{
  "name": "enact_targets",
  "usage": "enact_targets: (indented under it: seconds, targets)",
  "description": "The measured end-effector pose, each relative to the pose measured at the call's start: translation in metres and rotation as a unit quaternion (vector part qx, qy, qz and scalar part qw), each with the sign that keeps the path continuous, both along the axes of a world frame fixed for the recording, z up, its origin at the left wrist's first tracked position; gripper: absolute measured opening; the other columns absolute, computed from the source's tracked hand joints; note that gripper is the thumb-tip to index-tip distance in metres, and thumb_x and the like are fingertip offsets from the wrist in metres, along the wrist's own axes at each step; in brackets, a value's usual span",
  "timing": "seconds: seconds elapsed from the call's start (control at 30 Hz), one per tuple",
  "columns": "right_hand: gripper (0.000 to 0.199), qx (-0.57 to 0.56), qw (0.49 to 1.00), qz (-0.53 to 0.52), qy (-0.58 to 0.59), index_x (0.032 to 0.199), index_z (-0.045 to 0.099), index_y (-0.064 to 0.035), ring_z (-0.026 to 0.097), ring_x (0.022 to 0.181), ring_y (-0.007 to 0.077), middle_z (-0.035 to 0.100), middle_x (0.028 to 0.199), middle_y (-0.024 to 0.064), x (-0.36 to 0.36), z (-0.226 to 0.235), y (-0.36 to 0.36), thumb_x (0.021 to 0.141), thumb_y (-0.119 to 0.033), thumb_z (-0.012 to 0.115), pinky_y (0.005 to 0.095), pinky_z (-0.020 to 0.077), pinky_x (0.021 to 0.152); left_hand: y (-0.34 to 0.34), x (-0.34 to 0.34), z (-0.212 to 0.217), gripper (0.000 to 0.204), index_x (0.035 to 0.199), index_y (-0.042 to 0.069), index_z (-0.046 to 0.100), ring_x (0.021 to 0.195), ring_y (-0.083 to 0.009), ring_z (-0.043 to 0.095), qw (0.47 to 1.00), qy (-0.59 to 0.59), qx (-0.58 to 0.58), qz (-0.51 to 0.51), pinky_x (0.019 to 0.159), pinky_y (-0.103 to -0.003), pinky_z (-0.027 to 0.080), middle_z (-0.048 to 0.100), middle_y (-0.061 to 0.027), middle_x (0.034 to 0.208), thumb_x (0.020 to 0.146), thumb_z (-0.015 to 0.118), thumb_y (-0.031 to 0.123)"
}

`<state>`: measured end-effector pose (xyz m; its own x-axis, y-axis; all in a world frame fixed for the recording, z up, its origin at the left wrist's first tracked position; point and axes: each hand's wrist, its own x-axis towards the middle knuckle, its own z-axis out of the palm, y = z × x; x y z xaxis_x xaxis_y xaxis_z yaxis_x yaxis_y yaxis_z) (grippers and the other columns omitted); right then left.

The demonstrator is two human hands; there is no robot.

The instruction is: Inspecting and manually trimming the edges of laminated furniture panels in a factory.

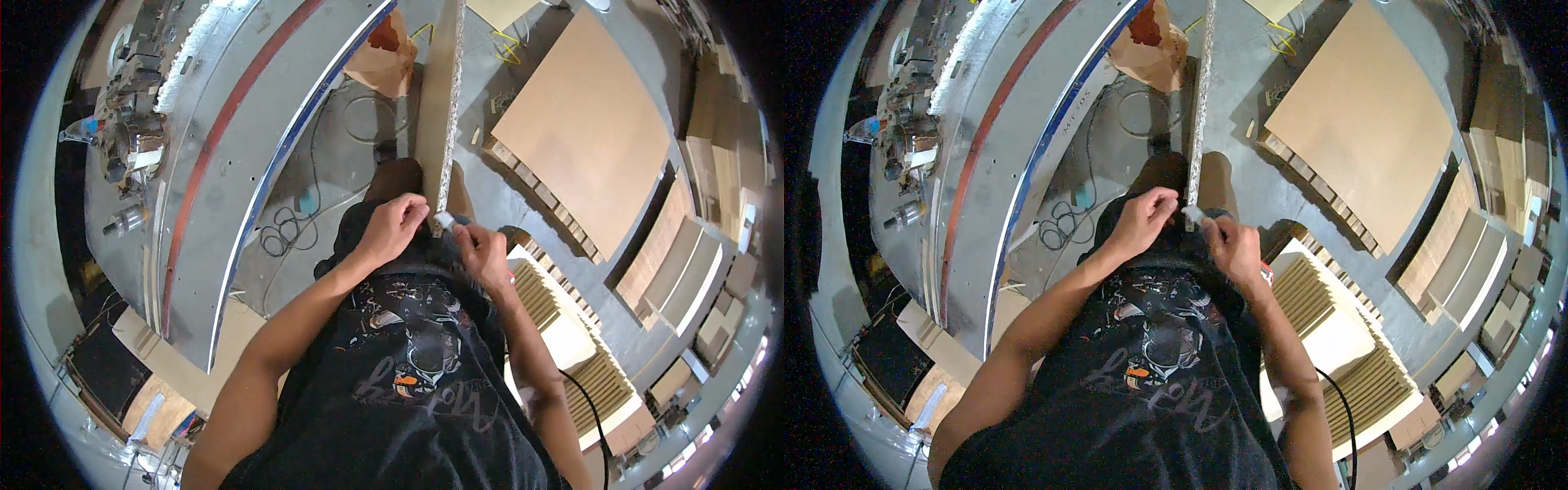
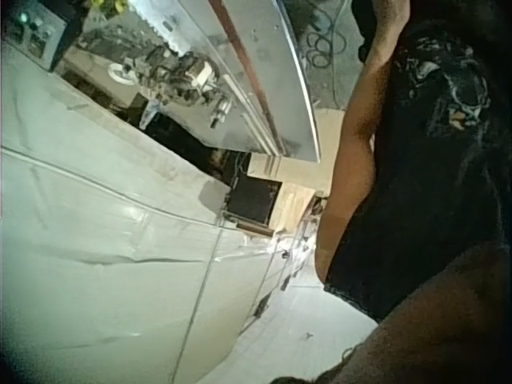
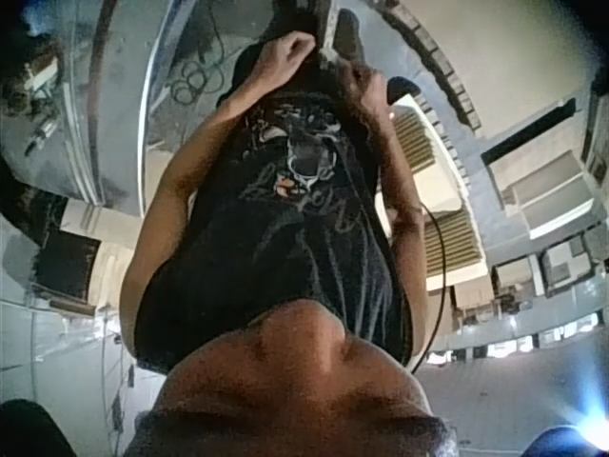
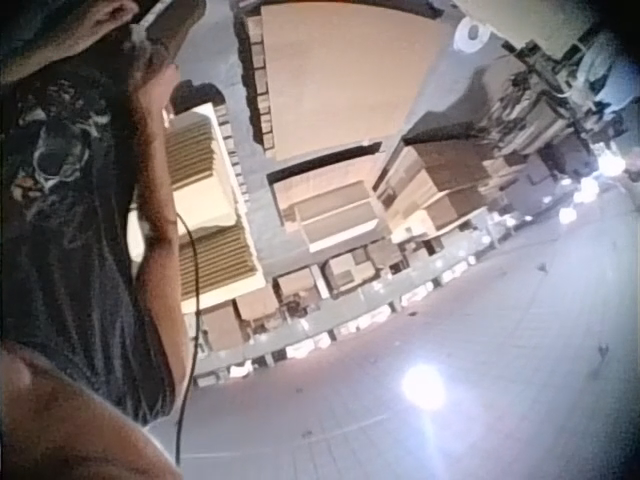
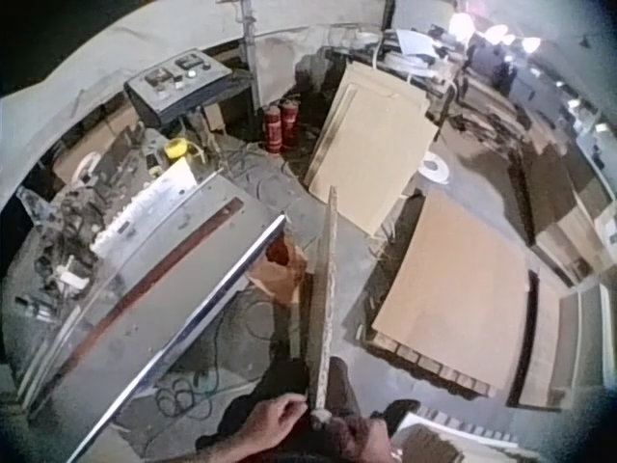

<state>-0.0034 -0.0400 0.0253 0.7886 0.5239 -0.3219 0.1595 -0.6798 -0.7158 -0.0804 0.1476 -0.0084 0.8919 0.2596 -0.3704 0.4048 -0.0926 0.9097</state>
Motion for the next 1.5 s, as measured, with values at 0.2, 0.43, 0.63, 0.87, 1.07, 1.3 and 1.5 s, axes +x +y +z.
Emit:
enact_targets:
  seconds: [0.2,0.43,0.63,0.87,1.07,1.3,1.5]
  targets:
    - [0.036,-0.024,0.987,-0.145,0.068,0.081,0.066,0.0056,0.047,0.051,0.0165,0.053,0.056,0.0181,0.022,0.019,0.012,0.092,-0.029,0.060,0.0355,0.0418,0.052,-0.011,0.023,0.017,0.035,0.082,-0.003,0.061,0.076,-0.0405,0.064,0.970,0.009,0.205,-0.133,0.068,-0.046,0.051,0.065,-0.0217,0.077,0.086,0.068,0.032]
    - [0.038,-0.015,0.983,-0.168,0.077,0.080,0.064,0.0064,0.046,0.051,0.0154,0.053,0.056,0.0170,0.015,0.019,0.016,0.092,-0.030,0.061,0.0359,0.0411,0.052,-0.006,0.010,0.021,0.021,0.090,0.000,0.063,0.071,-0.0244,0.065,0.992,0.023,0.021,-0.119,0.068,-0.035,0.052,0.067,-0.0131,0.078,0.095,0.060,0.020]
    - [0.031,0.032,0.990,-0.116,0.077,0.080,0.063,0.0040,0.058,0.055,0.0352,0.058,0.064,0.0235,0.006,0.031,0.036,0.092,-0.024,0.060,0.0417,0.0442,0.055,-0.008,0.029,0.042,0.020,0.093,0.000,0.061,0.066,-0.0055,0.056,0.974,0.035,-0.221,0.021,0.062,-0.022,0.048,0.062,-0.0013,0.077,0.098,0.056,0.019]
    - [0.026,-0.029,0.994,-0.100,0.027,0.081,0.067,0.0001,0.060,0.064,0.0427,0.060,0.069,0.0241,0.018,0.043,0.052,0.091,-0.023,0.060,0.0445,0.0461,0.057,-0.013,0.033,0.041,0.028,0.088,-0.003,0.058,0.056,-0.0156,0.055,0.998,0.001,-0.037,0.050,0.053,-0.031,0.043,0.059,-0.0117,0.065,0.098,0.054,0.023]
    - [0.034,-0.021,0.967,-0.254,0.029,0.079,0.066,0.0010,0.054,0.051,0.0284,0.056,0.061,0.0207,0.043,0.022,0.050,0.093,-0.029,0.058,0.0411,0.0437,0.055,-0.004,0.018,0.035,0.038,0.078,-0.002,0.053,0.053,-0.0166,0.056,0.997,0.028,0.005,0.065,0.052,-0.032,0.044,0.055,-0.0094,0.060,0.099,0.053,0.031]
    - [0.034,-0.059,0.996,-0.032,-0.066,0.079,0.063,-0.0009,0.057,0.057,0.0373,0.057,0.064,0.0205,0.062,0.000,0.033,0.093,-0.031,0.059,0.0443,0.0438,0.056,0.045,0.018,-0.018,0.037,0.095,-0.003,0.062,0.077,-0.0275,0.066,0.957,0.003,0.288,0.031,0.071,-0.036,0.050,0.067,-0.0139,0.083,0.091,0.065,0.034]
    - [0.027,-0.031,0.988,0.043,-0.148,0.080,0.060,-0.0054,0.060,0.064,0.0400,0.061,0.068,0.0185,0.063,-0.012,0.046,0.090,-0.030,0.061,0.0476,0.0462,0.057,0.024,0.074,0.008,0.027,0.102,0.000,0.064,0.082,-0.0294,0.069,0.996,-0.050,0.067,-0.012,0.071,-0.037,0.052,0.069,-0.0166,0.088,0.090,0.066,0.023]
